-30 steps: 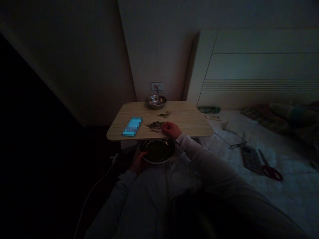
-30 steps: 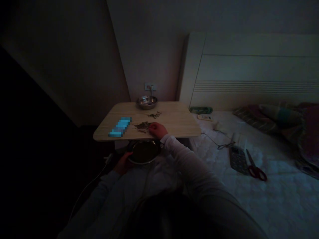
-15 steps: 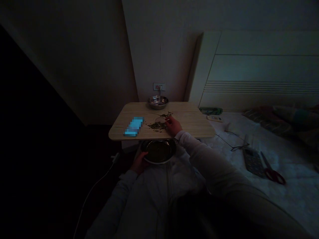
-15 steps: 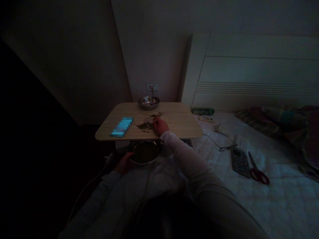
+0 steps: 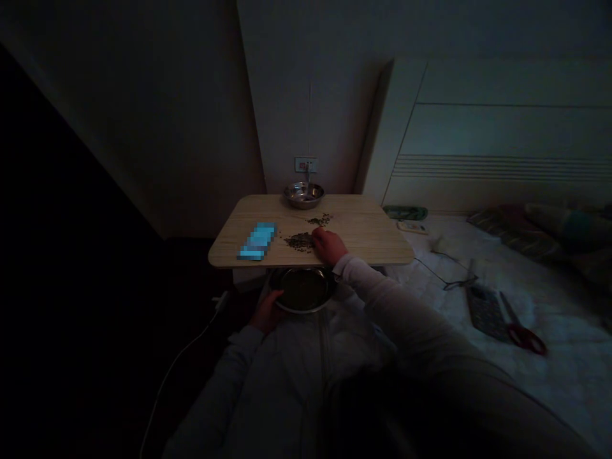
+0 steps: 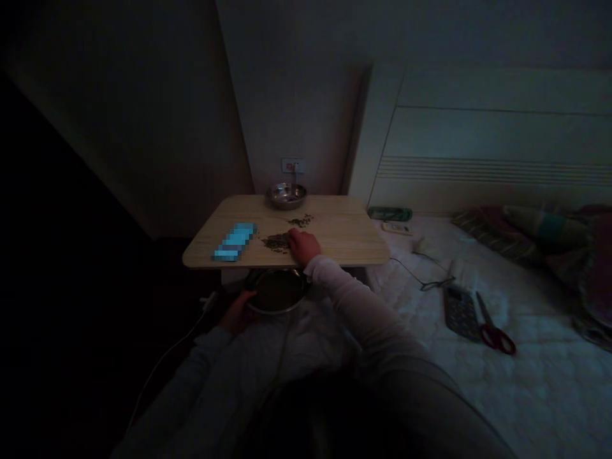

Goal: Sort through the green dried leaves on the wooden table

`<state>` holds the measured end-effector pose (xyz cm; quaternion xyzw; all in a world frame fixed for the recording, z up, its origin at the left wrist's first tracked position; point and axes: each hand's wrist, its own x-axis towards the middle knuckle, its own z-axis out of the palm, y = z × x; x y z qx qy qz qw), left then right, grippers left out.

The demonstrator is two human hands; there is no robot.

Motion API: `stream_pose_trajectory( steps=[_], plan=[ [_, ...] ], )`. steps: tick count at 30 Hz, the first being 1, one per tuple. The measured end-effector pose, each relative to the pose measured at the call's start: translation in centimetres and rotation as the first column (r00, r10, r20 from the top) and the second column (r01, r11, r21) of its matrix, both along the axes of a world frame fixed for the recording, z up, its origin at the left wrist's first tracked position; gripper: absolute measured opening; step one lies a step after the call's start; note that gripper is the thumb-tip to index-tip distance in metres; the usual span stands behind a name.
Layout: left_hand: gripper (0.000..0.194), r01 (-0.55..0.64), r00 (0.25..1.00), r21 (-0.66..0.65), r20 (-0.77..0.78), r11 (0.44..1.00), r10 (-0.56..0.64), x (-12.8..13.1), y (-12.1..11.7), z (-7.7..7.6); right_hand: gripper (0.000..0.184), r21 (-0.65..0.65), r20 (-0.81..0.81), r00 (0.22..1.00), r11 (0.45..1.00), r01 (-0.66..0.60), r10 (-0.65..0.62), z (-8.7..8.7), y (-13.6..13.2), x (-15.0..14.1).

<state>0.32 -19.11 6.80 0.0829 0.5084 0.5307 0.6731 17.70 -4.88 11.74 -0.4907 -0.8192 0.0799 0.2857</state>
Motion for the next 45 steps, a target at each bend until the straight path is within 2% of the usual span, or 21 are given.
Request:
stream_pose_trajectory(
  steps=[6, 16, 20, 23, 26, 30, 35, 45],
  plan=[
    [0.018, -0.033, 0.999, -0.031, -0.028, 0.999, 0.032, 0.1, 0.0, 0.4, 0.02, 0.021, 0.038, 0.998, 0.999, -0.049, 0.049, -0.3, -0.3, 0.4],
    [0.02, -0.032, 0.999, -0.041, -0.038, 0.999, 0.03, 0.1, -0.2, 0.6, 0.015, 0.014, 0.005, 0.988, 0.988, -0.154, 0.154, 0.1, -1.4, 0.9],
    [0.023, -0.045, 0.999, -0.028, -0.029, 0.999, 0.044, 0.1, -0.1, 0.5, 0.014, 0.008, -0.059, 0.982, 0.983, -0.182, 0.182, 0.1, -1.8, 1.1],
    [0.028, -0.045, 0.999, -0.007, -0.022, 0.999, 0.045, 0.1, 0.0, 0.4, 0.012, -0.003, -0.172, 0.965, 0.98, -0.201, 0.197, 0.2, -2.0, 1.1],
    [0.032, -0.037, 0.999, 0.012, -0.038, 0.999, 0.037, 0.1, -0.1, 0.4, 0.011, -0.056, -0.312, 0.937, 0.982, -0.181, 0.154, 0.5, -2.0, 1.1],
    [0.031, -0.04, 0.998, 0.009, -0.045, 0.999, 0.04, 0.0, -0.1, 0.4, 0.014, -0.184, -0.422, 0.905, 0.973, -0.138, 0.049, 0.7, -1.7, 1.2],
    [0.026, -0.033, 0.999, -0.002, -0.021, 0.999, 0.033, -0.1, 0.0, 0.1, 0.014, -0.296, -0.563, 0.827, 0.938, -0.182, -0.017, 0.2, -1.5, 1.8],
    [0.017, -0.026, 0.999, -0.007, -0.019, 1.0, 0.026, -0.1, 0.0, 0.2, 0.013, -0.366, -0.614, 0.786, 0.907, -0.209, -0.067, -0.5, -2.0, 2.7]
  ],
)
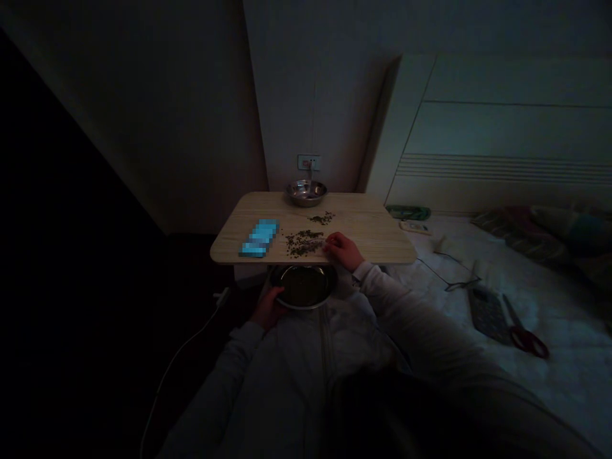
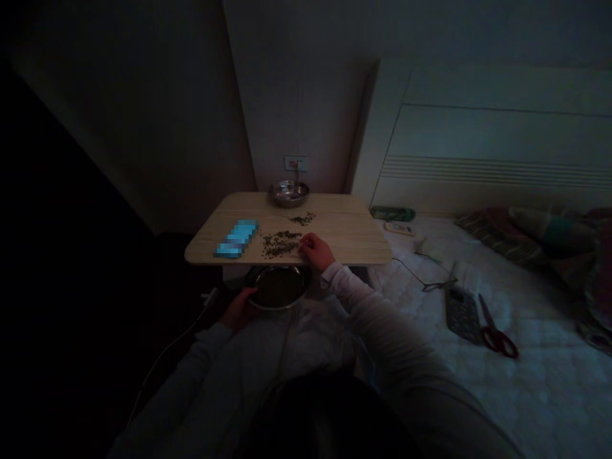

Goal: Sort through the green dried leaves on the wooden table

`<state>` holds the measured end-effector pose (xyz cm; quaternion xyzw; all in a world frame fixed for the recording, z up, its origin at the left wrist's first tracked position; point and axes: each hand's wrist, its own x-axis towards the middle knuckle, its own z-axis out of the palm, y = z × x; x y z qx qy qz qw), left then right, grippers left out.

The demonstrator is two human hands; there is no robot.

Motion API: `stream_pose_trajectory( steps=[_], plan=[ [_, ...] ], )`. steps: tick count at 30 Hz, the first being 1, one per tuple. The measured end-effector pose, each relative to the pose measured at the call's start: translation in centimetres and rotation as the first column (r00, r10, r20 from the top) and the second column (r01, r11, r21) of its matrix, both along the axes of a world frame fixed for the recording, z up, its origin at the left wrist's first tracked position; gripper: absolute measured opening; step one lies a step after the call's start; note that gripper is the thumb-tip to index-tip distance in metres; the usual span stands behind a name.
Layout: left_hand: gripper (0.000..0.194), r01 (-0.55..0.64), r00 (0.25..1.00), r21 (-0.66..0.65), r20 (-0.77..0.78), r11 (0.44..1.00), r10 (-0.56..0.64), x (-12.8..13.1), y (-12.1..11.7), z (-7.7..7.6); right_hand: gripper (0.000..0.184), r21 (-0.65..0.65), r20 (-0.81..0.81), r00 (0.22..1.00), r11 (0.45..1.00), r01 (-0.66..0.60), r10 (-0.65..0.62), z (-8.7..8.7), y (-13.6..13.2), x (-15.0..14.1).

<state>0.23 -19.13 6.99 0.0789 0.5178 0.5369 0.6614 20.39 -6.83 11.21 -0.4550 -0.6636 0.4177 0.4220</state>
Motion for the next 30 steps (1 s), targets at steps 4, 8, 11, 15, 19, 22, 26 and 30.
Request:
stream_pose_trajectory(
  steps=[4, 8, 11, 15, 19, 22, 26, 30],
  plan=[
    [0.019, 0.002, 1.0, -0.009, 0.001, 1.0, -0.002, 0.0, 0.0, 0.1, 0.014, -0.022, 0.012, 1.0, 1.0, -0.009, 0.01, 0.0, -0.1, -0.1],
    [0.017, -0.012, 1.0, -0.006, -0.016, 1.0, 0.012, 0.1, 0.0, 0.2, 0.012, -0.012, 0.011, 1.0, 1.0, -0.013, 0.013, 0.0, 0.0, -0.2],
    [0.016, -0.016, 1.0, -0.009, -0.016, 1.0, 0.016, 0.1, 0.1, 0.3, 0.01, -0.023, 0.021, 1.0, 1.0, -0.02, 0.021, 0.3, 0.0, -0.4],
    [0.015, -0.028, 0.999, -0.03, -0.027, 0.999, 0.027, 0.1, 0.2, 0.1, 0.011, -0.019, 0.021, 0.999, 0.999, -0.044, 0.045, 0.5, -0.1, -1.1],
    [0.016, -0.019, 1.0, -0.026, -0.005, 0.999, 0.019, 0.0, 0.3, 0.0, 0.013, -0.018, 0.029, 0.998, 0.998, -0.062, 0.062, 0.4, -0.1, -1.9],
    [0.016, -0.021, 1.0, -0.018, -0.01, 1.0, 0.021, 0.0, 0.2, 0.0, 0.013, -0.007, 0.066, 0.996, 0.998, -0.06, 0.061, 0.2, 0.0, -2.4],
    [0.021, -0.028, 1.0, -0.012, -0.004, 1.0, 0.028, 0.0, 0.2, -0.2, 0.012, -0.01, 0.068, 0.995, 0.998, -0.07, 0.07, 0.2, 0.1, -2.6],
    [0.024, -0.027, 1.0, 0.004, 0.016, 1.0, 0.027, 0.0, 0.2, -0.3, 0.014, 0.004, 0.061, 0.996, 0.997, -0.071, 0.071, 0.2, 0.2, -2.7]
  ],
)
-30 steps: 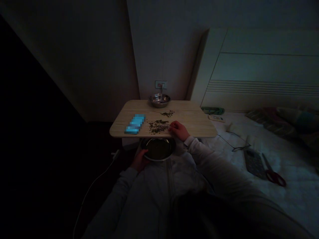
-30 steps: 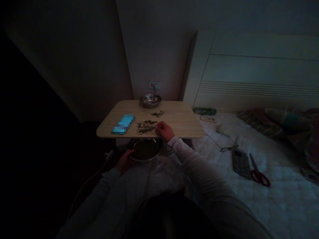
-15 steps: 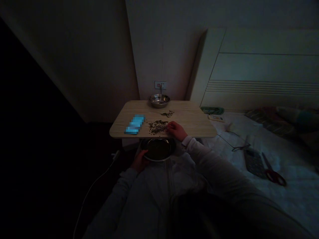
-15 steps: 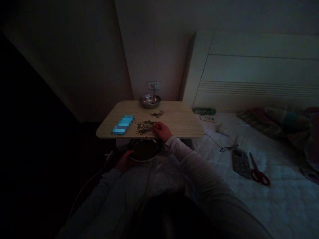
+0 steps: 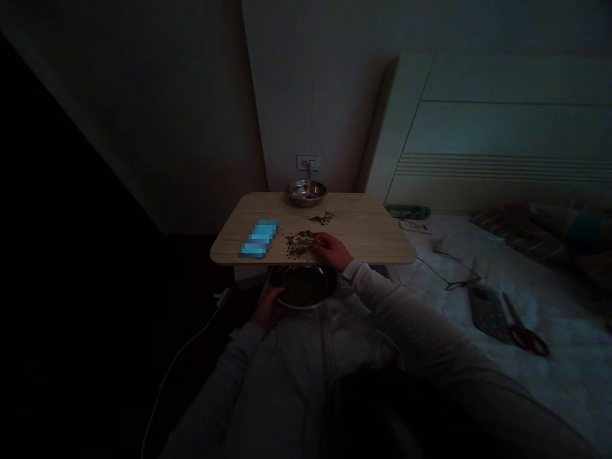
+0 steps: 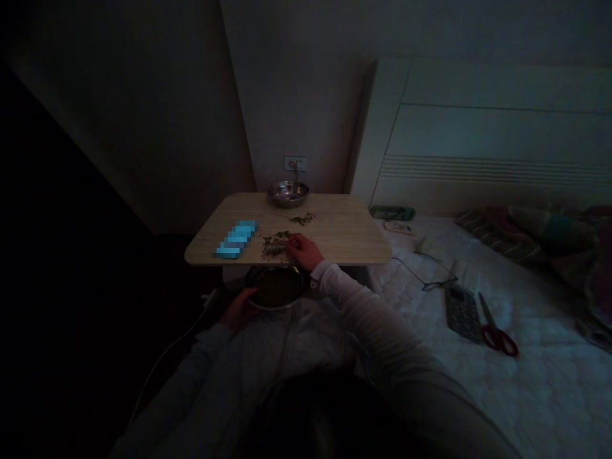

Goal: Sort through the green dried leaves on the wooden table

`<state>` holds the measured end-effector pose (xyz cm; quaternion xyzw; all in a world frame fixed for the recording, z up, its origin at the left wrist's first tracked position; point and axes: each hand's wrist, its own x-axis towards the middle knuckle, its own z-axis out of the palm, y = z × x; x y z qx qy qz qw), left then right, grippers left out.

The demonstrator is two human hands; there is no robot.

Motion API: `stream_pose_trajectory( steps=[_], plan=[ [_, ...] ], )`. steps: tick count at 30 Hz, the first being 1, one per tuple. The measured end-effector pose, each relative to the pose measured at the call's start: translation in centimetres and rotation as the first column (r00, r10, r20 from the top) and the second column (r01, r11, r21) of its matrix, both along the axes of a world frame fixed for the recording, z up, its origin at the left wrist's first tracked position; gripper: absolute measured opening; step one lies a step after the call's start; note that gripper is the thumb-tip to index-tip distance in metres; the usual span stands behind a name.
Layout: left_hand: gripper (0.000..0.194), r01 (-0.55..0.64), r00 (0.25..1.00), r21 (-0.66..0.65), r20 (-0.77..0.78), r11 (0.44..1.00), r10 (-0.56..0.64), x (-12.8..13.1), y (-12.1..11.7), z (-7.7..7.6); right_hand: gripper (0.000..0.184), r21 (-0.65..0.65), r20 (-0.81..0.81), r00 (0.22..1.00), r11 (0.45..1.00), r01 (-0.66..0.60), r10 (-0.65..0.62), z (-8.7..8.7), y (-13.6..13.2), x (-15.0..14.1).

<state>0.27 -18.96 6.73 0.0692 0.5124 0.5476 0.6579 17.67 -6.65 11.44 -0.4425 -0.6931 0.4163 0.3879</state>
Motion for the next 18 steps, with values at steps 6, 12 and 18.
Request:
stream_pose_trajectory(
  steps=[6, 12, 18],
  plan=[
    [0.021, -0.002, 0.999, -0.029, -0.037, 1.0, 0.001, 0.14, -0.17, 0.61, 0.012, 0.014, 0.032, 0.999, 1.0, -0.023, 0.022, 0.08, -0.17, -0.54],
    [0.018, -0.01, 1.0, -0.022, -0.021, 1.0, 0.01, 0.17, -0.19, 0.77, 0.013, 0.036, 0.034, 0.999, 0.999, -0.027, 0.026, 0.09, -0.32, -0.72],
    [0.018, -0.006, 0.999, -0.038, -0.034, 0.999, 0.005, 0.15, -0.12, 0.63, 0.015, 0.108, 0.062, 0.998, 0.994, 0.0, -0.006, -0.14, 0.15, -0.64]
  ],
)
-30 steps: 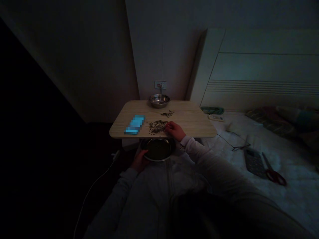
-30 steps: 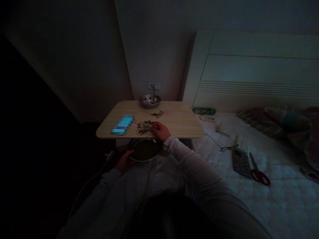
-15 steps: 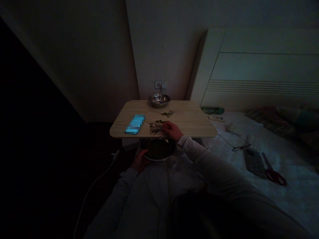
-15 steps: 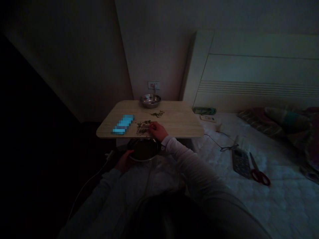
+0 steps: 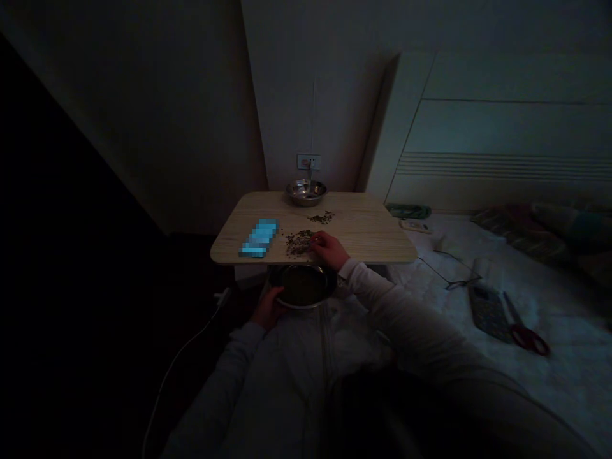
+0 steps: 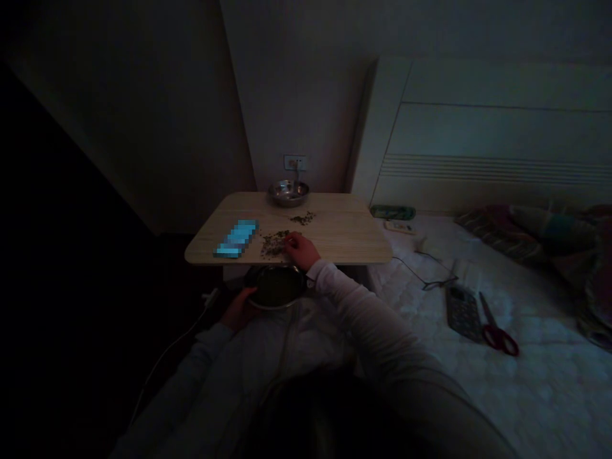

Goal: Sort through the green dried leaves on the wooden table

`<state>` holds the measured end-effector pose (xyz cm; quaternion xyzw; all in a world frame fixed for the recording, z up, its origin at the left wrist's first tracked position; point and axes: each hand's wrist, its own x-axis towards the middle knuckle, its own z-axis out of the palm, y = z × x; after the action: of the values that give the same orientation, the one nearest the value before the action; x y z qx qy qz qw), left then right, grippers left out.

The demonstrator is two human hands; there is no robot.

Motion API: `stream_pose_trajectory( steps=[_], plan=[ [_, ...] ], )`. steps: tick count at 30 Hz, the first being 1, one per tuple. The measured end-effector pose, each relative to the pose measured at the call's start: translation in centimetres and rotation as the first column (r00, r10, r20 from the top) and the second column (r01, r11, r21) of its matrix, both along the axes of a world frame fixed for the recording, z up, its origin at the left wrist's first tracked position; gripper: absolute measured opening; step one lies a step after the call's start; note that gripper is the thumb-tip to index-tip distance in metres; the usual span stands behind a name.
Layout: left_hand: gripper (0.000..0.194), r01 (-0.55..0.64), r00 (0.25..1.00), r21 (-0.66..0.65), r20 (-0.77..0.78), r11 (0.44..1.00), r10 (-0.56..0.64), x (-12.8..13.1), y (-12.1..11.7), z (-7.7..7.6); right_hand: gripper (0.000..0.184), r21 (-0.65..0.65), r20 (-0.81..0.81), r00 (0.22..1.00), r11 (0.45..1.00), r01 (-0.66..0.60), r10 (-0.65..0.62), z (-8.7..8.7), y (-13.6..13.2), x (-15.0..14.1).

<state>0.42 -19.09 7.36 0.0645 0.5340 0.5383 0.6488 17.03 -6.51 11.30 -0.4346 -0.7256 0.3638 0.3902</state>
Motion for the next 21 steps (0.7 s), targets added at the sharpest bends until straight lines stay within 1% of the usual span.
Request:
stream_pose_trajectory(
  steps=[8, 13, 17, 21],
  plan=[
    [0.023, 0.023, 0.999, 0.02, 0.021, 1.0, -0.024, -0.25, -0.03, -0.4, 0.014, 0.044, 0.071, 0.996, 0.998, 0.049, -0.052, 0.01, -0.28, -0.72],
    [0.023, 0.032, 0.999, 0.02, 0.042, 0.999, -0.033, -0.33, 0.07, -0.79, 0.014, 0.062, 0.098, 0.991, 0.994, 0.085, -0.091, -0.02, -0.2, -0.38],
    [0.023, 0.002, 1.0, 0.005, 0.022, 1.0, -0.002, -0.16, 0.12, -0.5, 0.015, 0.079, 0.097, 0.987, 0.99, 0.12, -0.127, -0.08, -0.01, 0.07],
    [0.024, 0.001, 1.0, 0.004, 0.0, 1.0, -0.001, -0.11, 0.04, -0.3, 0.018, 0.063, 0.116, 0.978, 0.984, 0.166, -0.172, -0.03, 0.0, 0.18]
  ],
)
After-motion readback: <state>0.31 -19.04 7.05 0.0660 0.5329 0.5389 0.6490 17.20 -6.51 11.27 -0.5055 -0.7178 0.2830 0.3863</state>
